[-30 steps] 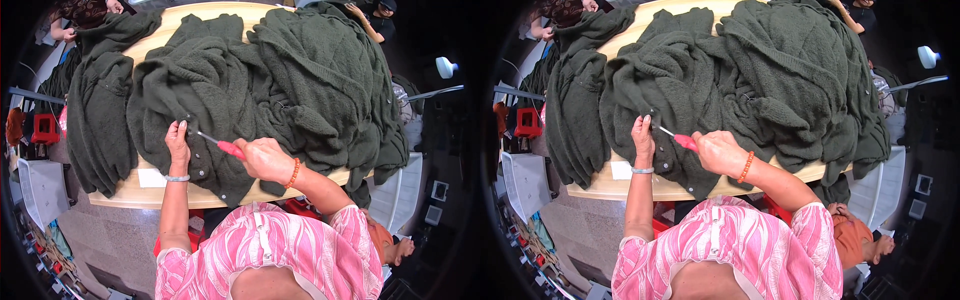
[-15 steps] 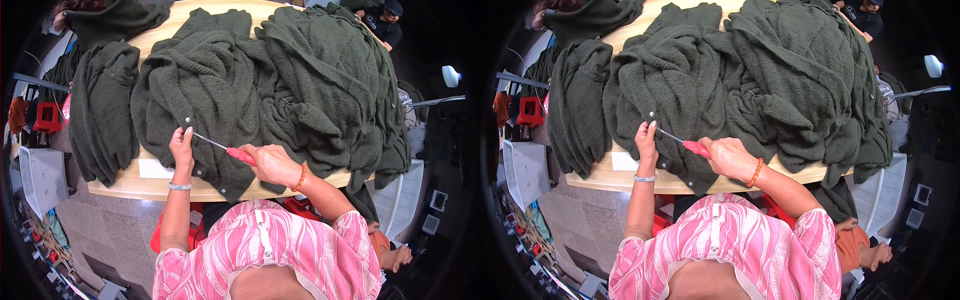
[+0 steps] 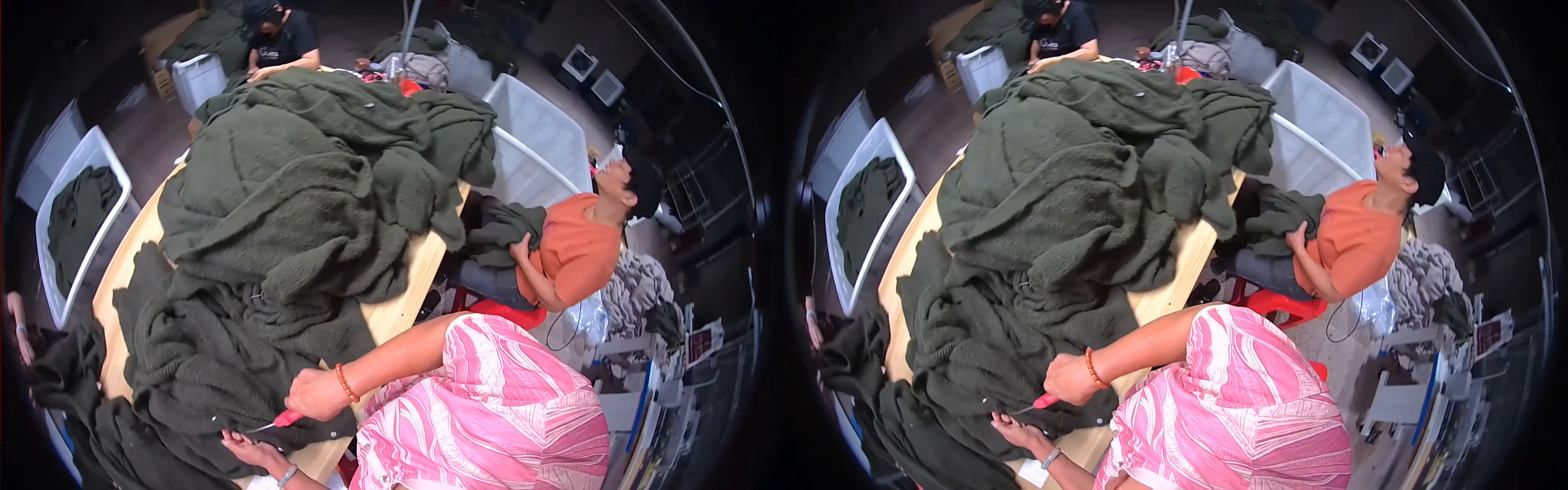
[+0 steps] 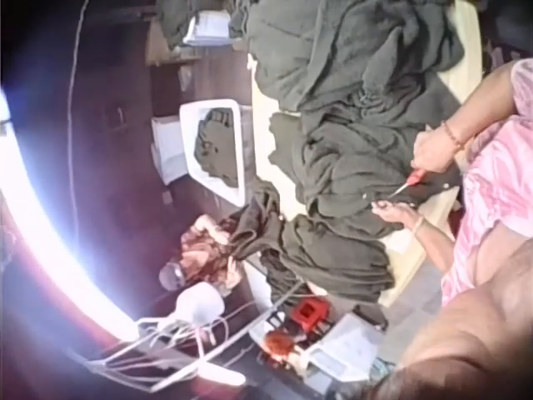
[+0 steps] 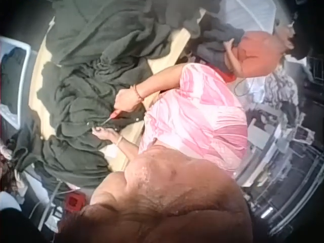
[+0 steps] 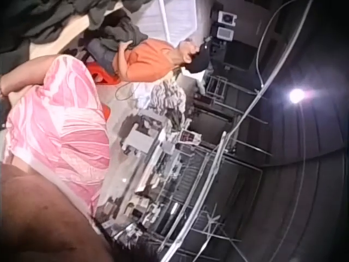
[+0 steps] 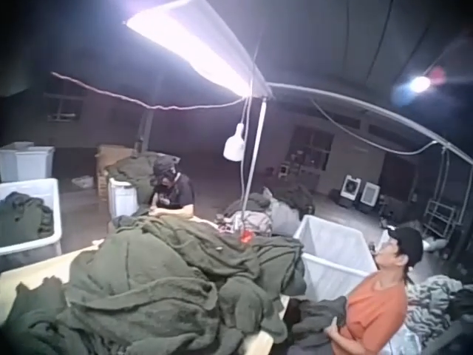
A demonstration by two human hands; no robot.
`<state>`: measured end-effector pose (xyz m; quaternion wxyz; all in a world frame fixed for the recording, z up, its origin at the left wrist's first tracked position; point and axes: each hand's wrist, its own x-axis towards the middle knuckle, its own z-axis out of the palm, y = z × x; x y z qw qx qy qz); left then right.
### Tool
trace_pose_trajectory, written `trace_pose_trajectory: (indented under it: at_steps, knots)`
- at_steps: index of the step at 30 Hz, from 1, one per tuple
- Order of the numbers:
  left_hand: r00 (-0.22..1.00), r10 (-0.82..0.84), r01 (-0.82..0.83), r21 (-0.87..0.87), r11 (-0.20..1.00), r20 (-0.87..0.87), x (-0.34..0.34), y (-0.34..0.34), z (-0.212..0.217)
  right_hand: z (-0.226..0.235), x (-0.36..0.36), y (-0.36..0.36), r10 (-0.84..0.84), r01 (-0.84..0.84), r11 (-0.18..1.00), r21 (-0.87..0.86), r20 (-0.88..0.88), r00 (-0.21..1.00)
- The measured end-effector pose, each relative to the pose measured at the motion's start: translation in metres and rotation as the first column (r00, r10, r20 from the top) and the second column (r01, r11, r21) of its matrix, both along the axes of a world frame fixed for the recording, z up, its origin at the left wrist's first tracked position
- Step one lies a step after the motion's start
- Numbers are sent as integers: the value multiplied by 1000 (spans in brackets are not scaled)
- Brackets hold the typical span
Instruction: Trim loose threads from green garments using a thread cutter.
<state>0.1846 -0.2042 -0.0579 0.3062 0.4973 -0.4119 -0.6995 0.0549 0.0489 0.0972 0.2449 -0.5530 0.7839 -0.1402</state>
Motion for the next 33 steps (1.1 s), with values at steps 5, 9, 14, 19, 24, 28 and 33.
trace_pose_trajectory:
  at_steps: [5,9,14,19,24,28,33]
  knots:
    - [977,-189,212,-351,912,98,27,-6,-22,1,10,11,-1,5,1000,-25,172,985]
    - [893,-82,357,-585,728,443,17,48,37,19,-9,28,-144,136,988,70,130,981]
    - [887,-90,363,-565,741,453,40,76,10,9,-20,59,-267,292,950,-108,198,943]
    - [917,-90,268,-430,862,389,73,87,-12,14,-13,54,-129,139,989,-48,168,977]
    - [963,-44,178,-509,842,264,56,86,-3,10,-5,46,-35,41,998,-57,102,994]
    - [910,-4,310,-671,673,415,49,89,22,16,1,38,71,-77,994,77,83,994]
    - [930,0,292,-741,605,367,46,92,25,23,1,33,133,-140,988,67,92,987]
